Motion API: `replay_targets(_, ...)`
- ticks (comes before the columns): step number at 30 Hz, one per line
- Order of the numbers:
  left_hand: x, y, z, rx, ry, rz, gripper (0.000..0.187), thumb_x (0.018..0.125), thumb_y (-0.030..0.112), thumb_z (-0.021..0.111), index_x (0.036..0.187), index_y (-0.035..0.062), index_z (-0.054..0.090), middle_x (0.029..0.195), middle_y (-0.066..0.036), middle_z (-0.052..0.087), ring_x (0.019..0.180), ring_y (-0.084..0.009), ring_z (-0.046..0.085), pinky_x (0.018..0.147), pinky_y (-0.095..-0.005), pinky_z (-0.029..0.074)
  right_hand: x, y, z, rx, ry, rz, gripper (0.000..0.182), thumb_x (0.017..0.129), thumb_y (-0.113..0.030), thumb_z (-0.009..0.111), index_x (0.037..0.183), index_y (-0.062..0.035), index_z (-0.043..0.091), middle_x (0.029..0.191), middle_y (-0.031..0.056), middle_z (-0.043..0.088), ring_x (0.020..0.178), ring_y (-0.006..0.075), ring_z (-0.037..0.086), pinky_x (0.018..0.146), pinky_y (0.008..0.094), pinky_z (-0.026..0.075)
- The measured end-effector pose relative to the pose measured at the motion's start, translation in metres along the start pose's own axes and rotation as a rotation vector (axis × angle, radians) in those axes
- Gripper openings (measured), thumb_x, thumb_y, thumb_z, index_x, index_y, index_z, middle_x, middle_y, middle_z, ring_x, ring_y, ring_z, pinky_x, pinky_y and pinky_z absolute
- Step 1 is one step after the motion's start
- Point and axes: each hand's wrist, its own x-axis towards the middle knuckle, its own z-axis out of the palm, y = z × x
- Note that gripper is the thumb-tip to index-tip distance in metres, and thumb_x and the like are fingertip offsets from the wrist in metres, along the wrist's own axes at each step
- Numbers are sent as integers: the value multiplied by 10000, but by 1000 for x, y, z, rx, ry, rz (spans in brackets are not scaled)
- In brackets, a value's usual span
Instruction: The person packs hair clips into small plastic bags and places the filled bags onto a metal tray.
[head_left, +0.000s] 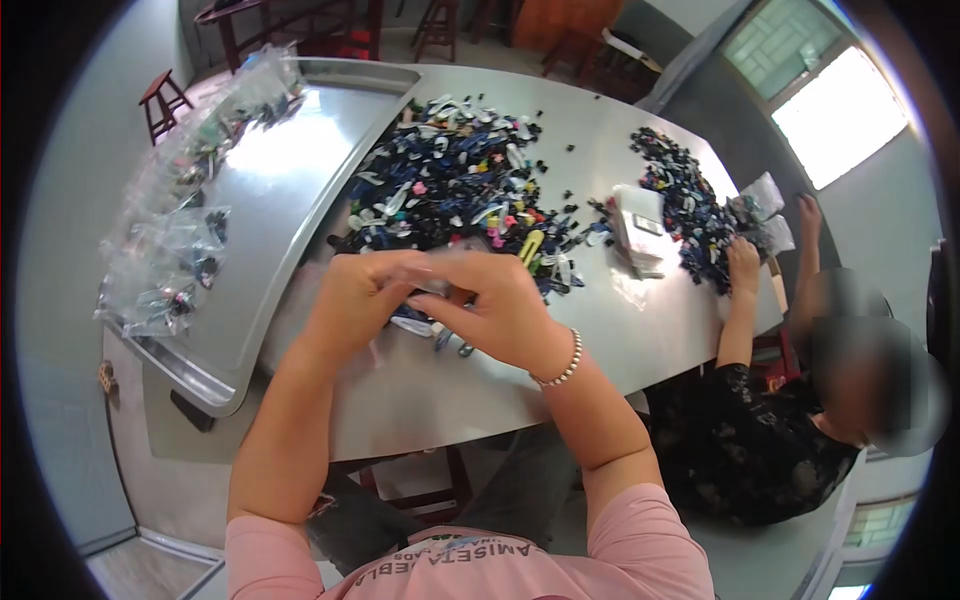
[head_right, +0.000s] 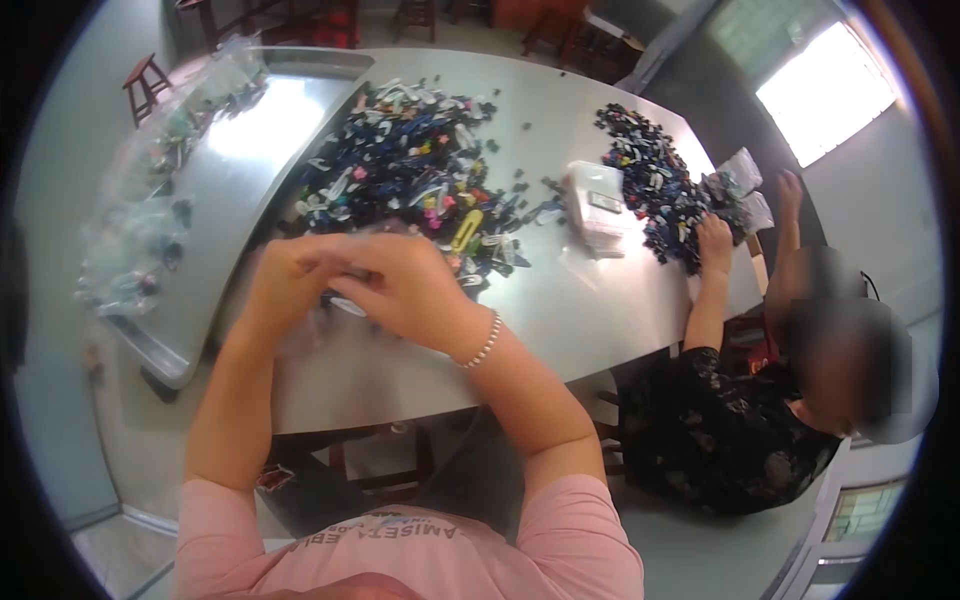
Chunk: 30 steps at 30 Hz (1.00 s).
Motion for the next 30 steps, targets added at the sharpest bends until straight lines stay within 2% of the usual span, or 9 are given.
replay_targets(1, 1, -1, -1, 13, 19, 23, 190, 924, 91, 634, 1070, -6, 709, 937, -107, 747, 841, -109, 678, 748, -264, 520, 8, 0, -2, -75, -41, -29, 277, 818, -3, 730, 1087, -69, 732, 968, 106, 732, 796, 168, 692, 620, 277, 541)
replay_targets(2, 1, 2, -1, 61, 24, -11, 176, 901, 63, 650, 1045, -14, 717, 926, -93, 748, 842, -98, 668, 753, -258, 514, 15, 14, 1, -147, -7, -216, 241, 818, -4, 697, 1046, -72, 736, 936, 98, 728, 748, 213, 686, 646, 309, 543)
replay_targets(6, 0, -13, -4, 18, 68, -107, 195, 844, 12, 687, 1034, -14, 727, 891, -51, 738, 839, -72, 640, 744, -250, 503, 35, 16, -3, -204, -85, -231, 212, 815, 5, 664, 1007, -56, 731, 902, 83, 727, 743, 255, 688, 674, 325, 547)
replay_targets(10, 3, -10, -2, -63, 84, -171, 205, 838, 3, 698, 1040, -21, 725, 896, -44, 738, 833, -68, 640, 739, -246, 504, 25, 24, 1, -260, -95, -67, 134, 842, -41, 641, 962, -69, 692, 812, 114, 698, 749, 303, 686, 657, 362, 542)
replay_targets(13, 5, 4, 6, 59, 48, -164, 202, 854, 17, 710, 1049, -31, 722, 906, -46, 739, 833, -65, 639, 740, -233, 507, 12, 25, -8, -311, -48, -120, 156, 866, -63, 635, 1018, -75, 669, 785, 119, 689, 724, 314, 681, 642, 377, 538)
replay_targets(19, 3, -8, 7, -95, 146, -166, 163, 908, 51, 688, 1037, -41, 726, 912, -59, 740, 822, -74, 651, 738, -216, 510, 11, 21, -18, -292, 28, -39, 140, 892, -96, 646, 1016, -50, 692, 802, 131, 698, 696, 300, 688, 629, 372, 540)
replay_targets(22, 3, -8, 4, -69, 140, -182, 164, 910, 43, 681, 1045, -40, 727, 904, -53, 736, 811, -78, 654, 733, -217, 510, 12, 22, -17, -55, 61, -3, 140, 880, -99, 673, 993, -24, 707, 846, 140, 709, 720, 293, 692, 670, 347, 544)
replay_targets(28, 2, -11, -2, -103, 115, -222, 165, 912, 10, 656, 1053, -40, 725, 911, -49, 734, 823, -80, 656, 754, -221, 516, 11, 27, -8, -9, 4, -87, 147, 905, -96, 653, 1018, -18, 704, 883, 150, 708, 776, 288, 684, 717, 330, 535)
replay_targets(30, 3, -7, -2, -95, 133, -161, 162, 907, -10, 643, 1044, -39, 726, 939, -50, 732, 865, -90, 662, 797, -225, 518, 12, 22, -9, -26, -57, 17, 170, 926, -97, 627, 1069, -34, 695, 876, 155, 704, 765, 297, 680, 695, 347, 529)
